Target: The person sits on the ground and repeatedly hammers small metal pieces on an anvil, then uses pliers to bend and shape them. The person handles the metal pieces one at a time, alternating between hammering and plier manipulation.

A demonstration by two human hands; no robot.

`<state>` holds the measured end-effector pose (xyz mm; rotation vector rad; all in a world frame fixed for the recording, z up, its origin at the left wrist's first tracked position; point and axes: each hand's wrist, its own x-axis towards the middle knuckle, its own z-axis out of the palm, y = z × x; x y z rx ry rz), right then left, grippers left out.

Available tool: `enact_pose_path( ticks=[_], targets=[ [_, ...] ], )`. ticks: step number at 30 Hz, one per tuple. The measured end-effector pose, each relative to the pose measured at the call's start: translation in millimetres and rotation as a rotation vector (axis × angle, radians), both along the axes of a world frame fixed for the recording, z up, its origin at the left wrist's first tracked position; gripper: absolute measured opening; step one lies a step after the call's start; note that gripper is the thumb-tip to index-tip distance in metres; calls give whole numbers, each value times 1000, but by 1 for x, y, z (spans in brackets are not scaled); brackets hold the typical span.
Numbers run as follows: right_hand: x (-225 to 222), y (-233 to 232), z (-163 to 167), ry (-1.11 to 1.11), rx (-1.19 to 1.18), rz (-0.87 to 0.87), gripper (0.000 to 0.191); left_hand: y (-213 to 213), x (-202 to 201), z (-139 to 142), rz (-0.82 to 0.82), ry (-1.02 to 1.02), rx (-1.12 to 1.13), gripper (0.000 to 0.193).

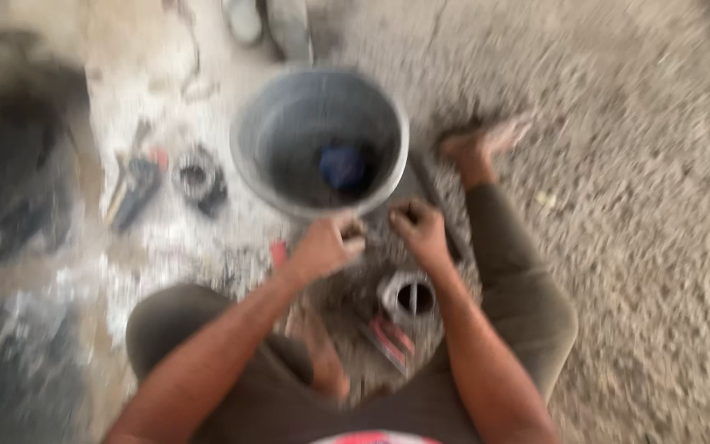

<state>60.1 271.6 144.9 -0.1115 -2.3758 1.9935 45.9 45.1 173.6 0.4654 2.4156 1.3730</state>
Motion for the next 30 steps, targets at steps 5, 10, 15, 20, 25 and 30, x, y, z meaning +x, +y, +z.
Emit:
enact_pose_path(
  ticks=[5, 10, 15, 20, 25, 30],
  targets=[
    [15, -11, 1, -40, -230, 184, 12, -9, 13, 39, 193, -323, 330, 13],
    [14, -26, 20, -62, -482, 232, 15, -1, 0, 49, 240, -443, 475, 14],
    [10, -30, 27, -48, -485, 196, 19, 6, -11, 43, 199, -499, 509, 14],
    [8, -25, 20, -44, -336, 144, 12, 9, -12, 27, 157, -437, 363, 12],
    [7, -19, 19, 48, 67, 216, 11, 3, -15, 29, 217, 47, 133, 17],
    [17, -21, -36, -276, 405, 387, 18, 1, -18, 25, 316, 11, 109, 16]
  ],
)
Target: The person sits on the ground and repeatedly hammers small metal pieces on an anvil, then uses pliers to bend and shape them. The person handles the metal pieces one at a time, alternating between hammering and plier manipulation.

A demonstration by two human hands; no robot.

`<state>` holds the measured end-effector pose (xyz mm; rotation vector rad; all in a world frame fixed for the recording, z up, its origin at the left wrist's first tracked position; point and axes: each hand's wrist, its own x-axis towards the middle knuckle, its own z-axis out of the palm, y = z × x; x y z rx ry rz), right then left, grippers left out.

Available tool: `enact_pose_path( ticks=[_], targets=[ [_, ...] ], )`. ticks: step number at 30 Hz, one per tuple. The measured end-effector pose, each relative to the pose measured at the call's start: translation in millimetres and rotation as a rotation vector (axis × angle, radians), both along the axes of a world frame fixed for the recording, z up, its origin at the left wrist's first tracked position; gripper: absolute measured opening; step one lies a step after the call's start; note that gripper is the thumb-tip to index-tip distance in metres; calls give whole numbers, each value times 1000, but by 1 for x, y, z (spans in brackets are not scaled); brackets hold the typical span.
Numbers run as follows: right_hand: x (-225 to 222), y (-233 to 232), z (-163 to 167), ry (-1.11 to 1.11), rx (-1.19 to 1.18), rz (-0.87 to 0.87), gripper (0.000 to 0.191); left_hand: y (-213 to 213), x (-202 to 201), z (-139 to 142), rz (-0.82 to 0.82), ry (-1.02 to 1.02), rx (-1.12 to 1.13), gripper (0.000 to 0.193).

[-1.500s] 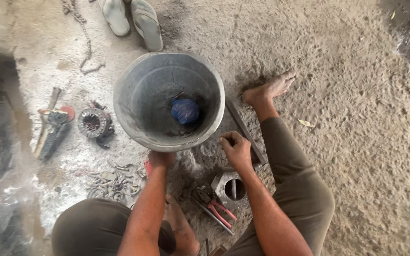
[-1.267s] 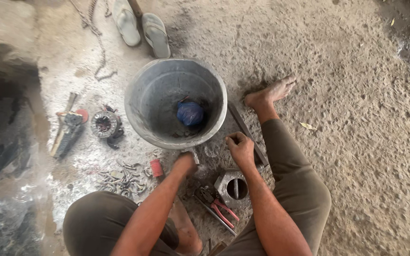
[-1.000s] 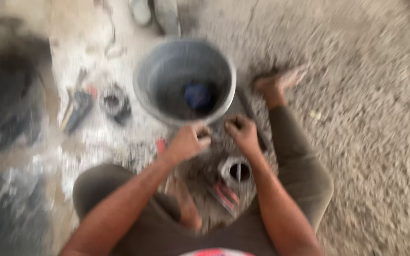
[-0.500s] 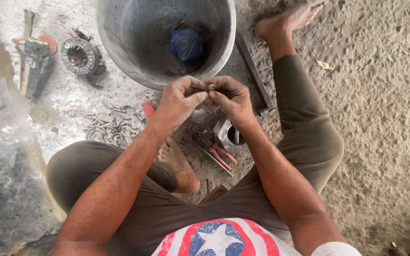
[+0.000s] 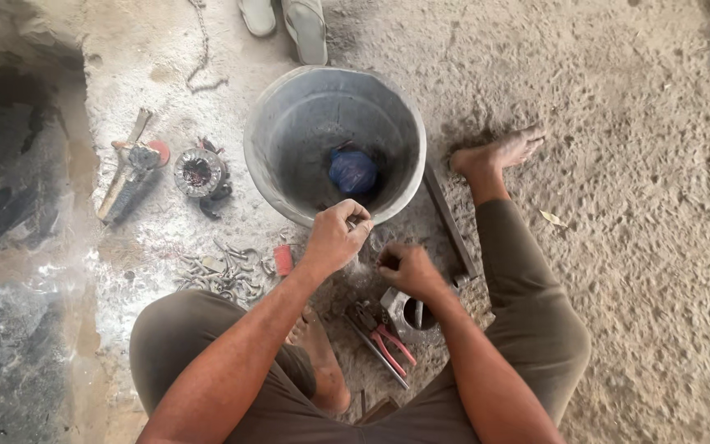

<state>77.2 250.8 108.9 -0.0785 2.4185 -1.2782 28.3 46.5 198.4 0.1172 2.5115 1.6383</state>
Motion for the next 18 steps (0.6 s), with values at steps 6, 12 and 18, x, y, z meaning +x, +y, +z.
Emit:
enact_pose_path(
  ticks=[6, 12, 18],
  targets=[
    [12, -2, -77, -62, 576, 298, 19, -3, 3, -11, -53, 118, -47, 12],
    [10, 4, -73, 2, 234, 39, 23, -8, 7, -6, -82, 66, -106, 14],
    [6, 11, -70, -54, 290, 0, 18, -4, 6, 0, -183, 72, -182, 16]
  ],
)
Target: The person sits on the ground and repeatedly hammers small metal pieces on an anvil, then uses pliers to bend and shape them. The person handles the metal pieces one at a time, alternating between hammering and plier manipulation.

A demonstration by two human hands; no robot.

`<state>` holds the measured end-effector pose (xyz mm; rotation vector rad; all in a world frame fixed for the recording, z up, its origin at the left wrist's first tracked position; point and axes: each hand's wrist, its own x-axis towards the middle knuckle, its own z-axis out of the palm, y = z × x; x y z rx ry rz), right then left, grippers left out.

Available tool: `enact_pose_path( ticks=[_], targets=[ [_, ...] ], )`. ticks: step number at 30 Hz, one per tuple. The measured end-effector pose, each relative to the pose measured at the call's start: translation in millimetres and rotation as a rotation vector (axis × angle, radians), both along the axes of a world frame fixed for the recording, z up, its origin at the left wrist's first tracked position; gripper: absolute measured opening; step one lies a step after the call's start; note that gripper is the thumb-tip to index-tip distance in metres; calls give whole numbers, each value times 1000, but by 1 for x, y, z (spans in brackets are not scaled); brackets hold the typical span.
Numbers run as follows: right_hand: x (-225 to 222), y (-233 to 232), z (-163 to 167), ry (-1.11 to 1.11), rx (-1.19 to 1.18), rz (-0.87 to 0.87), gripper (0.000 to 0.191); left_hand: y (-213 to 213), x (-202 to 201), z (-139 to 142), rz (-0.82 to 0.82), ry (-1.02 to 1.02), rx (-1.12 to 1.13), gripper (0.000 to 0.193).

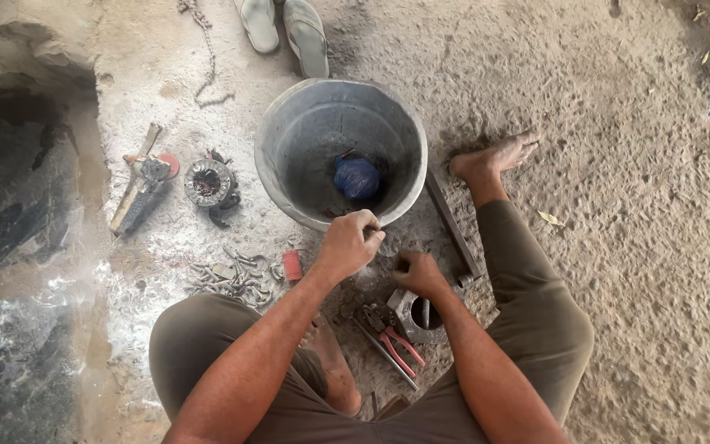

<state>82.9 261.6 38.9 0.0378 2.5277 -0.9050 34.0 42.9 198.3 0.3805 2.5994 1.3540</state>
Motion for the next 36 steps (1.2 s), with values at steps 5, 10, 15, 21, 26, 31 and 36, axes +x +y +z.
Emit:
enact_pose_path(
  ticks=[5, 10, 15, 21, 26, 31, 36],
  targets=[
    [4, 0, 17, -129, 328, 185, 19, 1, 2, -3, -63, 48, 15, 17],
    [-10, 2, 86, 56, -101, -34, 18, -4, 2, -15, -163, 31, -317, 29],
    [-16, -12, 155, 470, -626, -297, 22, -7, 10, -20, -307, -142, -564, 31],
    [-7, 4, 178, 495, -371, -373, 18, -4, 9, -8, -352, -107, -569, 37],
    [20, 80, 205, 628, -321, -521, 11, -5, 12, -11, -410, -80, -523, 39],
    [80, 151, 235, 752, -239, -652, 13, -12, 15, -33, -439, -61, -538, 35],
    [158, 185, 173, 580, -131, -845, 13, -22, 30, -43, -436, -16, -446, 37]
  ],
)
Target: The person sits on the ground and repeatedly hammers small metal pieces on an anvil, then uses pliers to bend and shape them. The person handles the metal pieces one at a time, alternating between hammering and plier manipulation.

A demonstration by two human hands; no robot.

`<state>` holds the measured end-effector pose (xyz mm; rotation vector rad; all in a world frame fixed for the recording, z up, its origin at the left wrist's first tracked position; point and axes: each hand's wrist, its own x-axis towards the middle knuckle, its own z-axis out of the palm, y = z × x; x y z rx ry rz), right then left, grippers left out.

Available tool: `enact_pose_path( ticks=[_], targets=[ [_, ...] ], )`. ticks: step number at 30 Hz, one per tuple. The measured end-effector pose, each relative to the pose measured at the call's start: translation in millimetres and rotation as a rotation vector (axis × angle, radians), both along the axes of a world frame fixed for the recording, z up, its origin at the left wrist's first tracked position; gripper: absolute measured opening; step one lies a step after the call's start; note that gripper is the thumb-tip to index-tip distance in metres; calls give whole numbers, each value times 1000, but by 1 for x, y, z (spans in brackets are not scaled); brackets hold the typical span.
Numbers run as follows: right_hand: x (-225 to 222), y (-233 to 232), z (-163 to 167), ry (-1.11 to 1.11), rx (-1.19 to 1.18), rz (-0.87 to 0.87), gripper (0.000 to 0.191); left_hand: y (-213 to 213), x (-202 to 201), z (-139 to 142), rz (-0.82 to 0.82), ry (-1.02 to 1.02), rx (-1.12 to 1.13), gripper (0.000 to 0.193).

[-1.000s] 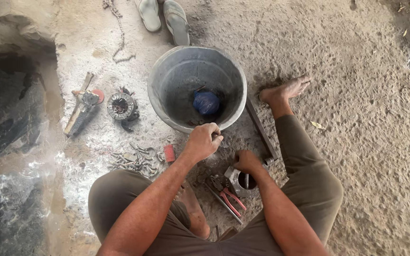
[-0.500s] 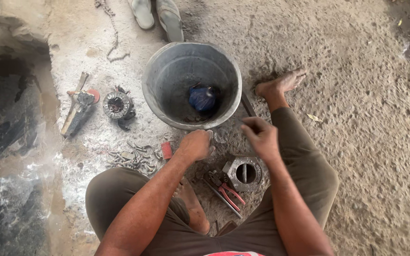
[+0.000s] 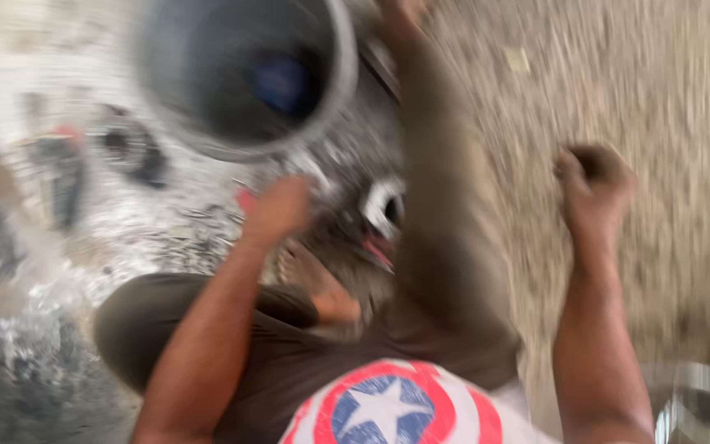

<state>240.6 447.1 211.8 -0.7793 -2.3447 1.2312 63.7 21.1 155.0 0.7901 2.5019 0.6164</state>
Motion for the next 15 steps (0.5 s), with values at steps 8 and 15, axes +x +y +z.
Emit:
enact_pose_path(
  ticks=[8, 15],
  targets=[
    [78, -19, -126, -314, 95, 45, 11, 13, 9, 18, -25, -357, -412, 39],
    [71, -38, -198, -556, -68, 121, 12, 26, 4, 17, -13, -314, -439, 33]
  ],
)
